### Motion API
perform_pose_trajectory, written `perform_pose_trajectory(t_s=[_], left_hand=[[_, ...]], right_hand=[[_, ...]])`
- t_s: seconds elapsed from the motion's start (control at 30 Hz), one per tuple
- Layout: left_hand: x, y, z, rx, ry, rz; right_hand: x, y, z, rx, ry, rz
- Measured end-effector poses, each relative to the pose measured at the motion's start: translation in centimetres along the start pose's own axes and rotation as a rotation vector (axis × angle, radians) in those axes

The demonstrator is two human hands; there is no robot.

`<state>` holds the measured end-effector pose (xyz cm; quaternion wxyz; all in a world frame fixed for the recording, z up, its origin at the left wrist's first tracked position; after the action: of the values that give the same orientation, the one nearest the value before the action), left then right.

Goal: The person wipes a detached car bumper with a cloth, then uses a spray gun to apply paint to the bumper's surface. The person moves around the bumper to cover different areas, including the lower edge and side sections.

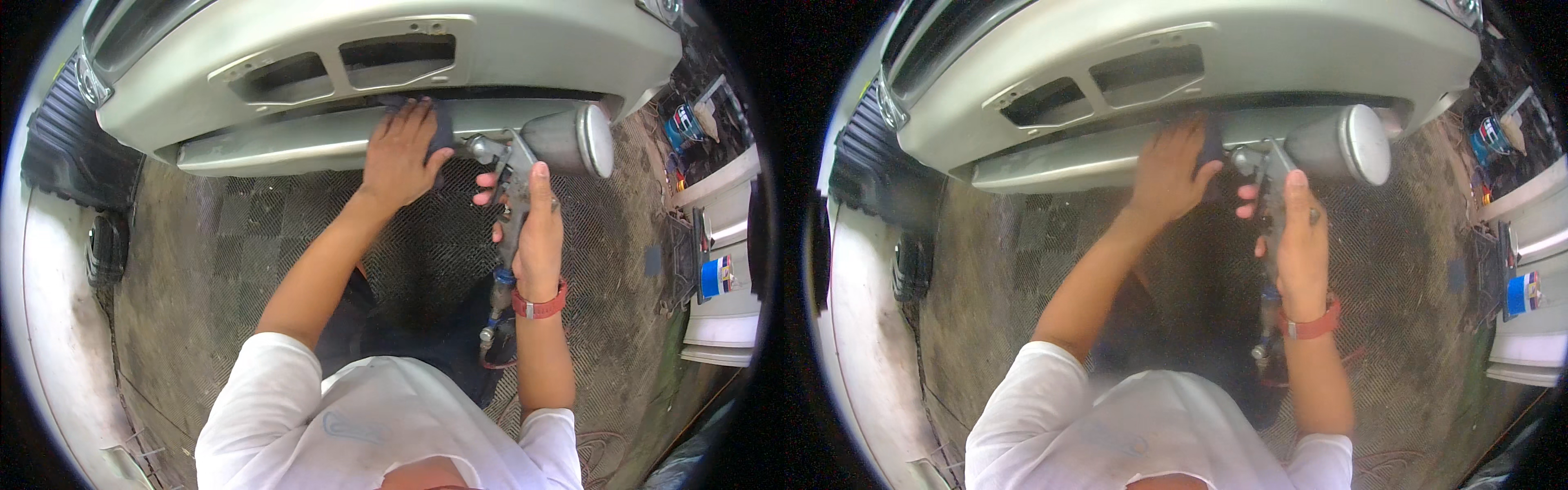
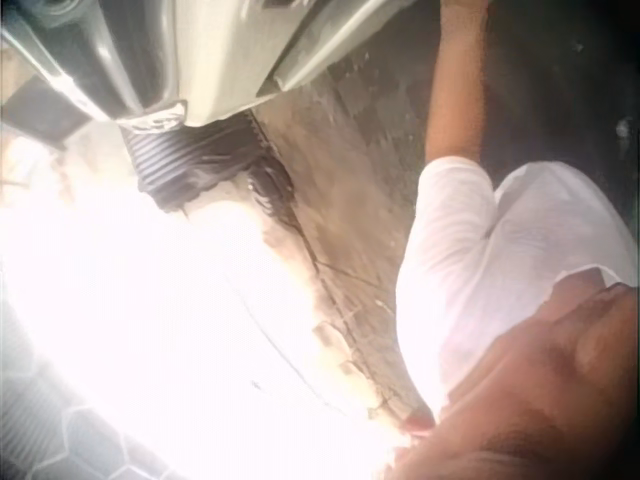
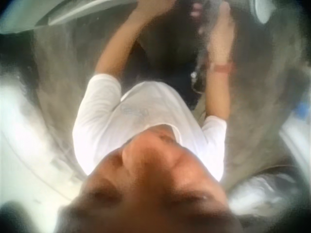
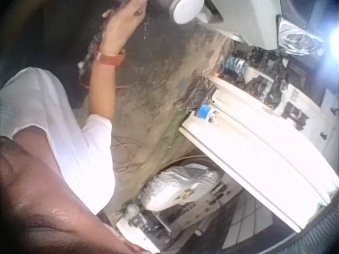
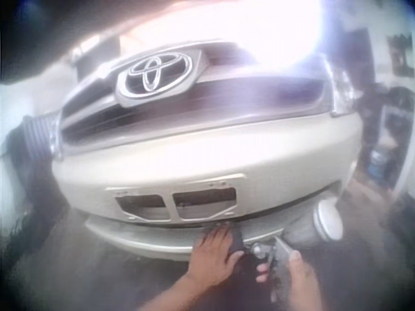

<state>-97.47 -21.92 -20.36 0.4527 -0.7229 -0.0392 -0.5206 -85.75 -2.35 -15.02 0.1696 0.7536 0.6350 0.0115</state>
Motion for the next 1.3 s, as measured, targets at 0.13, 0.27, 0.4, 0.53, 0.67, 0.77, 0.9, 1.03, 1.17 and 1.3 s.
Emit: perform_pose_trajectory(t_s=[0.13,0.27,0.4,0.53,0.67,0.77,0.9,1.03,1.17,1.3], left_hand=[[3.3,4.3,-3.2,0.043,-0.066,-0.040],[6.0,8.7,-7.7,0.059,-0.175,-0.054],[8.5,14.2,-12.3,0.179,-0.341,-0.029],[8.4,14.9,-12.6,0.253,-0.397,-0.022],[6.3,10.4,-7.2,0.076,-0.261,-0.025],[3.1,5.2,-3.0,0.003,-0.133,-0.018],[-0.5,-1.2,1.7,-0.057,-0.015,-0.019],[-4.9,-6.3,6.0,-0.138,0.046,0.037],[-8.3,-10.6,9.5,-0.176,0.043,0.018],[-11.4,-14.4,12.3,-0.195,0.041,0.019]], right_hand=[[-2.4,0.7,1.4,-0.081,-0.066,-0.123],[-3.6,0.8,2.2,-0.057,-0.060,-0.087],[-3.2,0.8,1.6,-0.021,-0.097,0.010],[-1.4,0.2,1.3,0.040,-0.203,0.136],[0.0,0.3,1.5,0.026,-0.278,0.139],[1.0,0.1,1.6,0.039,-0.307,0.171],[2.7,0.0,1.2,0.050,-0.365,0.214],[5.4,0.2,0.8,0.084,-0.413,0.246],[8.0,-0.1,0.2,0.130,-0.442,0.294],[11.0,-0.8,-1.0,0.180,-0.453,0.361]])
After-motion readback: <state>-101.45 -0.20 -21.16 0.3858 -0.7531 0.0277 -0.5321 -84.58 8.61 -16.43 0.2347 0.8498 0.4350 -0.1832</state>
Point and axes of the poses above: each hand's wrist, its own y-axis away from the middle knuckle, its own x-axis out of the back of the hand, z = x × y, the point moved 3 cm from there along -y, towards the middle knuckle, and after that the axes turned 14 degrees about -x, right-handed, at the moved point
